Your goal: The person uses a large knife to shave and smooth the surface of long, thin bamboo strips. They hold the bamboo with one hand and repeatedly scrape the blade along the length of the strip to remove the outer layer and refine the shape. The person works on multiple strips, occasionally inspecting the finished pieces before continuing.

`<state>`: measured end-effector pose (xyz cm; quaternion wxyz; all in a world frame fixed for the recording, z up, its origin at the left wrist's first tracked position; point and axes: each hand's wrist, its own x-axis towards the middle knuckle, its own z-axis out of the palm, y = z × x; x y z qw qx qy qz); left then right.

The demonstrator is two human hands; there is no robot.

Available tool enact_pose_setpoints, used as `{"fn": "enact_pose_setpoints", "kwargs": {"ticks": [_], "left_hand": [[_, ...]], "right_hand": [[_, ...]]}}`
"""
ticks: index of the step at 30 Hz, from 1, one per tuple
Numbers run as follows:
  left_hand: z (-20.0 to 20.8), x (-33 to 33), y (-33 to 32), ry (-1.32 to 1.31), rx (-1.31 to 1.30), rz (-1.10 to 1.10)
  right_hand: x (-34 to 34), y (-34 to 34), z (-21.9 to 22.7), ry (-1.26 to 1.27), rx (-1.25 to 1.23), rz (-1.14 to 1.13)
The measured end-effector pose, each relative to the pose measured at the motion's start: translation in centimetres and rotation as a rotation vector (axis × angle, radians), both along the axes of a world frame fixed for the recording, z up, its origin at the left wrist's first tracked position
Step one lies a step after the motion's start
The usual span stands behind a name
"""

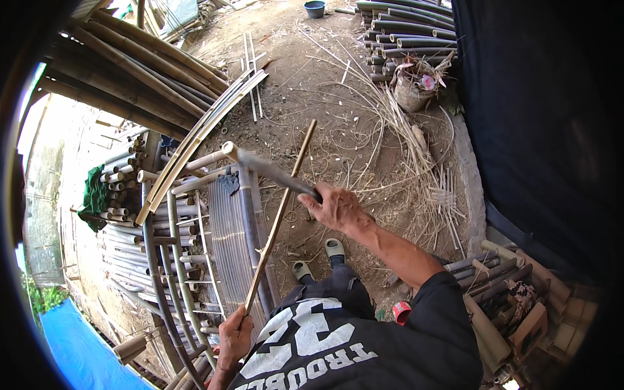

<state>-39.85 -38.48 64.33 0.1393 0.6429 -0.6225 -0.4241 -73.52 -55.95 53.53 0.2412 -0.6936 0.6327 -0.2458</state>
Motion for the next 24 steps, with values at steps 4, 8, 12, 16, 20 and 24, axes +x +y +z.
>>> {"fn": "enact_pose_setpoints", "kwargs": {"ticks": [4,8,12,16,20,24], "left_hand": [[0.1,0.1,0.2,0.018,-0.062,0.001],[0.0,0.4,0.1,0.039,-0.034,-0.039],[0.0,1.0,0.4,0.010,-0.028,-0.065],[1.0,1.7,1.5,-0.036,-0.037,-0.152],[2.1,2.4,1.3,0.029,0.118,-0.052],[2.2,2.5,-2.8,0.043,-0.058,-0.270]], "right_hand": [[-1.0,-0.7,0.7,0.025,-0.002,0.135],[-1.0,-0.5,0.9,-0.062,-0.047,-0.212],[-2.3,-1.4,-0.4,0.055,-0.021,0.105],[-8.0,-4.3,-1.5,-0.175,0.147,-0.407],[-13.0,-4.5,-2.6,-0.742,0.304,-0.552],[-12.0,-0.6,-3.7,-1.442,0.780,-0.444]]}}
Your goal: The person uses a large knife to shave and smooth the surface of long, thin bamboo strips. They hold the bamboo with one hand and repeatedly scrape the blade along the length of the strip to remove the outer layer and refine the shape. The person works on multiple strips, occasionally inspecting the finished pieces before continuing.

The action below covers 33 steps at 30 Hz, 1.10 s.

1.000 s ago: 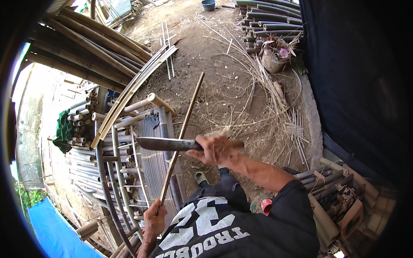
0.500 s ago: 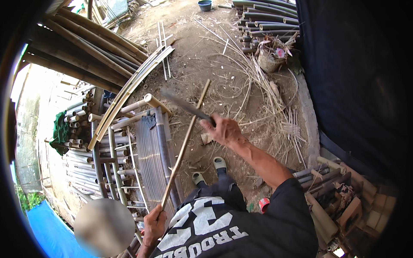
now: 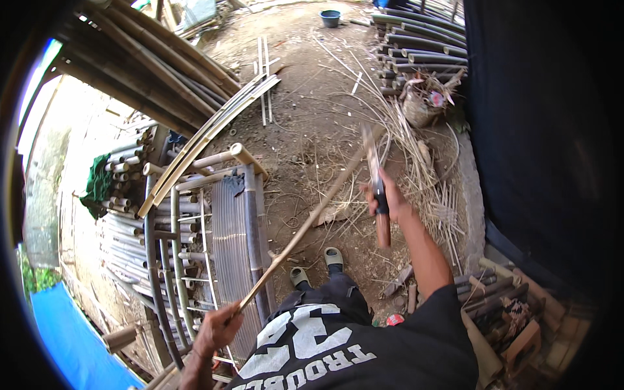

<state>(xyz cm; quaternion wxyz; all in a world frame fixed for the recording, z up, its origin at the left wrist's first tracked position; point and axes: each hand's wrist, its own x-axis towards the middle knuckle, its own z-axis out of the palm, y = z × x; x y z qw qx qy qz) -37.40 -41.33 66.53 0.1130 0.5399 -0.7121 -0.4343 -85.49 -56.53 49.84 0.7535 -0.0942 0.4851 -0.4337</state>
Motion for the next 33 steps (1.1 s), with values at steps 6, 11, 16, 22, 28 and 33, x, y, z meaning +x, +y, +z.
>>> {"fn": "enact_pose_setpoints", "kwargs": {"ticks": [6,11,16,22,28,33], "left_hand": [[-0.1,-3.1,-10.8,-0.251,-0.232,-0.459],[-2.1,-9.2,-17.2,-0.413,-0.212,-0.663],[-5.1,-16.0,-19.8,-0.541,-0.453,-0.800],[-2.3,-19.6,-5.7,0.384,-0.631,-0.919],[0.5,-16.3,10.3,0.858,-0.391,-1.145],[1.0,-12.2,13.1,0.877,-0.512,-1.229]], "right_hand": [[2.9,10.4,0.5,-0.545,-0.131,0.212],[2.6,19.3,1.3,-0.968,-0.365,0.204],[4.7,25.1,3.9,-0.741,-0.371,0.040],[8.5,27.0,6.1,0.124,-0.387,0.014],[15.7,28.1,7.6,0.162,-0.116,-0.092],[21.8,30.3,9.6,0.262,0.006,-0.121]]}}
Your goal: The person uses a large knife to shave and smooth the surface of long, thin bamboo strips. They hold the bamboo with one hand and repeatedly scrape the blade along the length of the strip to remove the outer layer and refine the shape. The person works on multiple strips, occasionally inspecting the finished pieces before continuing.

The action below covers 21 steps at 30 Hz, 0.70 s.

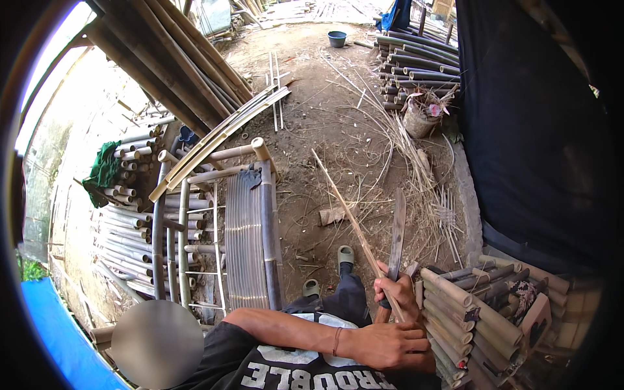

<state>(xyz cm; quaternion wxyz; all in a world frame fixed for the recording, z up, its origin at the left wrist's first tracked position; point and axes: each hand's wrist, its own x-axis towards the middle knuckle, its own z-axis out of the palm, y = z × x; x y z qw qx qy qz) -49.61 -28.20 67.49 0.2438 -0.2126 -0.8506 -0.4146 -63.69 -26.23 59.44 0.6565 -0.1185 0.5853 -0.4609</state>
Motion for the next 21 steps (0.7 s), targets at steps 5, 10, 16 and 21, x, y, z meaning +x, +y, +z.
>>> {"fn": "enact_pose_setpoints", "kwargs": {"ticks": [5,10,16,21], "left_hand": [[1.8,2.9,2.4,0.152,-0.044,0.025],[3.6,2.7,4.2,0.257,-0.083,0.291],[7.3,-0.2,-0.1,0.268,-0.042,0.633],[11.4,1.3,-3.7,0.203,0.201,0.900]], "right_hand": [[2.7,3.5,3.4,0.112,-0.026,0.039],[1.5,5.5,4.2,-0.062,-0.111,0.067],[-1.4,7.5,1.5,-0.018,-0.225,-0.102],[-2.0,11.8,4.1,-0.227,-0.372,-0.438]]}}
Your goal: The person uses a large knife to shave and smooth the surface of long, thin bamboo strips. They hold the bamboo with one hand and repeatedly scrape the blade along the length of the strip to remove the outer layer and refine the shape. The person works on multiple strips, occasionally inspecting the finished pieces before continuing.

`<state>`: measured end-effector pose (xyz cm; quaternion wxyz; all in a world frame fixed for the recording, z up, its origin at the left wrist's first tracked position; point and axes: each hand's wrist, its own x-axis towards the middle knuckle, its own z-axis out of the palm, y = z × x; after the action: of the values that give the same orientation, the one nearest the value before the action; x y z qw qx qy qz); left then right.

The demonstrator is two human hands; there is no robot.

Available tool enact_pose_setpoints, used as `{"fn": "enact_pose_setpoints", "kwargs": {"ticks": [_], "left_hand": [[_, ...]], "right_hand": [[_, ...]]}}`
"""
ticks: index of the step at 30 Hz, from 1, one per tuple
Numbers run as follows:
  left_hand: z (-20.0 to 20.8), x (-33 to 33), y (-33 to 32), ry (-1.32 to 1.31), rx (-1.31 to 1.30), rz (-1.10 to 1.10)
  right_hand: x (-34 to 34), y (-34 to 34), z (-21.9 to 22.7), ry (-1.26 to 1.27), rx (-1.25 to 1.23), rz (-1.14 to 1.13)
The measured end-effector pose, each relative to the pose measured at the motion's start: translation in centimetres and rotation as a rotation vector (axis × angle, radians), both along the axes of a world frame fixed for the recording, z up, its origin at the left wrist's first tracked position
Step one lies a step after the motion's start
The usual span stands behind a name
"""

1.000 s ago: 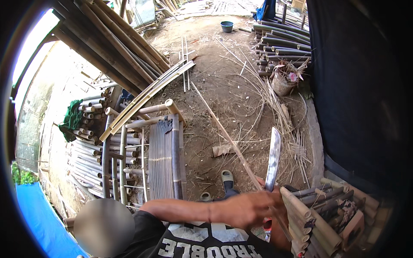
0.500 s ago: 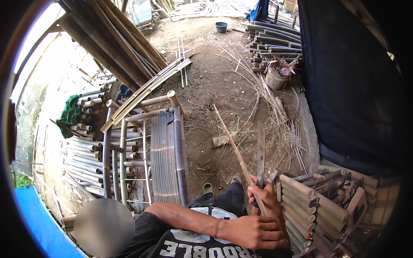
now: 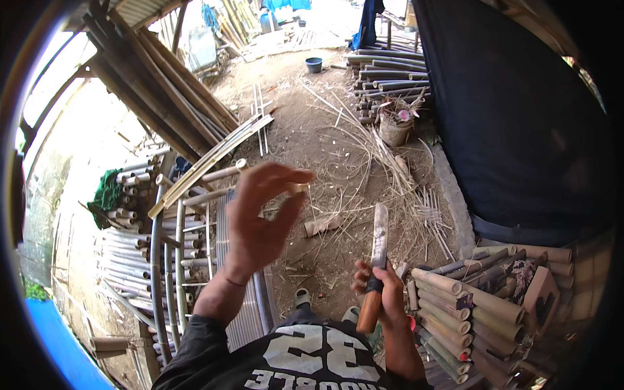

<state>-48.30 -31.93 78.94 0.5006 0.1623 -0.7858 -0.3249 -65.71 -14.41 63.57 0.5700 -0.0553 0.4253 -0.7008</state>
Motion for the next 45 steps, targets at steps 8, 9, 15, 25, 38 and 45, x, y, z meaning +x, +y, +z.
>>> {"fn": "enact_pose_setpoints", "kwargs": {"ticks": [8,9,15,25,38,45], "left_hand": [[-1.5,-1.6,6.1,-0.050,0.044,-0.026],[-1.8,-1.9,6.7,-0.074,0.052,-0.026],[-3.2,-2.9,9.5,-0.185,0.068,0.029],[-4.0,-4.9,10.7,-0.236,0.046,0.024],[-4.6,-6.6,11.4,-0.270,0.081,0.024],[-4.0,-8.4,11.0,-0.254,0.083,0.048]], "right_hand": [[-0.3,5.9,9.9,0.849,-0.281,0.246],[-0.4,6.1,10.6,0.935,-0.287,0.236],[-0.5,5.9,12.2,1.110,-0.305,0.311],[-1.9,6.5,11.2,1.124,-0.314,0.333],[-3.4,7.4,11.6,0.911,-0.252,0.379],[-4.2,6.3,11.9,1.269,-0.276,0.249]]}}
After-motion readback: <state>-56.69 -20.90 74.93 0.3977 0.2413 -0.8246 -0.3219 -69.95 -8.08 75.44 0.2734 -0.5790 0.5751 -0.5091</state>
